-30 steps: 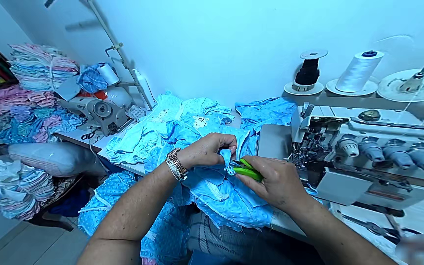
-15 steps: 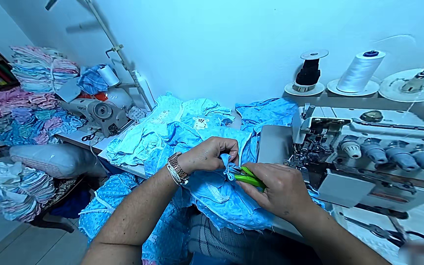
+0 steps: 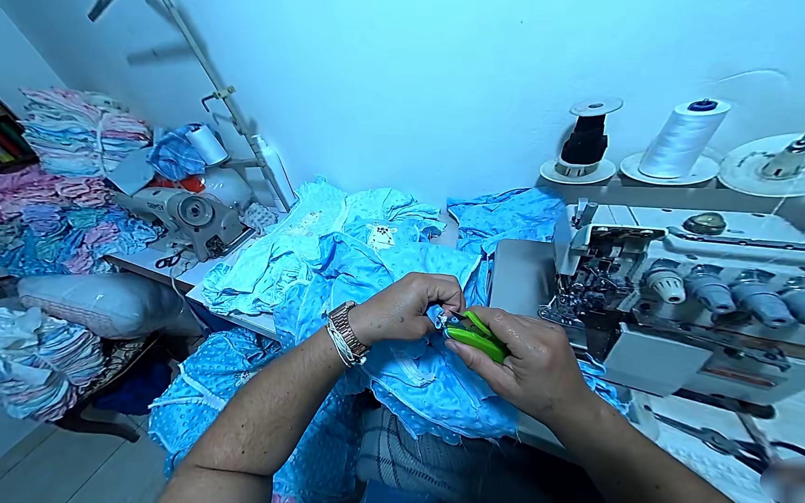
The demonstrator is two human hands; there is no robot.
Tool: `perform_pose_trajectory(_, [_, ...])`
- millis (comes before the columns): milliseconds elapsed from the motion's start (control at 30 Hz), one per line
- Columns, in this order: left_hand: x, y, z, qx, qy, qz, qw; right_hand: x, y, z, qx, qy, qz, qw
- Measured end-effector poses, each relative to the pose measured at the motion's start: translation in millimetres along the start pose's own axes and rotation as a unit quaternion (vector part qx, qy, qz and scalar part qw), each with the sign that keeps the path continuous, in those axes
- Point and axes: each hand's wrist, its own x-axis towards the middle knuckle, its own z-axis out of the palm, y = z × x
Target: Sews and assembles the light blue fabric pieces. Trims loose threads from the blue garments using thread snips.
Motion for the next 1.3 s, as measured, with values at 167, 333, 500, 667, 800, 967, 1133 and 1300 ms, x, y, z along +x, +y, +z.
perform_pose_trajectory(167, [-1, 7, 5, 0.066, 0.007, -0.022, 0.998, 2, 1, 1, -0.008, -0.013, -0.01, 1.0])
perform_pose_trajectory(333, [-5, 2, 5, 0.149, -0.015, -0.026, 0.988, 6, -8, -13, 0.054, 0.08, -0.005, 0.995])
perform_pose_trajectory(500, [-29, 19, -61, 0.224, -0.153, -0.428, 0.862, -4, 9, -50, 0.026, 0.137, 0.061, 0.988])
perform_pose_trajectory(667, [-9, 17, -85, 0.317, -0.018, -0.555, 0.769, -12, 23, -65, 0.048, 0.169, 0.128, 0.976])
perform_pose_trajectory(800, [56, 9, -40, 0.361, 0.081, -0.364, 0.855, -18, 21, -53, 0.045, 0.14, 0.12, 0.982])
perform_pose_trajectory(967, [86, -54, 23, 0.359, -0.241, -0.35, 0.831, -30, 25, -66, -0.026, 0.115, 0.107, 0.987])
perform_pose_trajectory(1133, [38, -27, -67, 0.237, -0.066, -0.194, 0.95, -43, 46, -86, -0.068, 0.088, 0.219, 0.969])
perform_pose_trajectory(1300, [-32, 25, -129, 0.228, 0.125, -0.132, 0.957, -23, 38, -46, -0.085, -0.015, 0.205, 0.975])
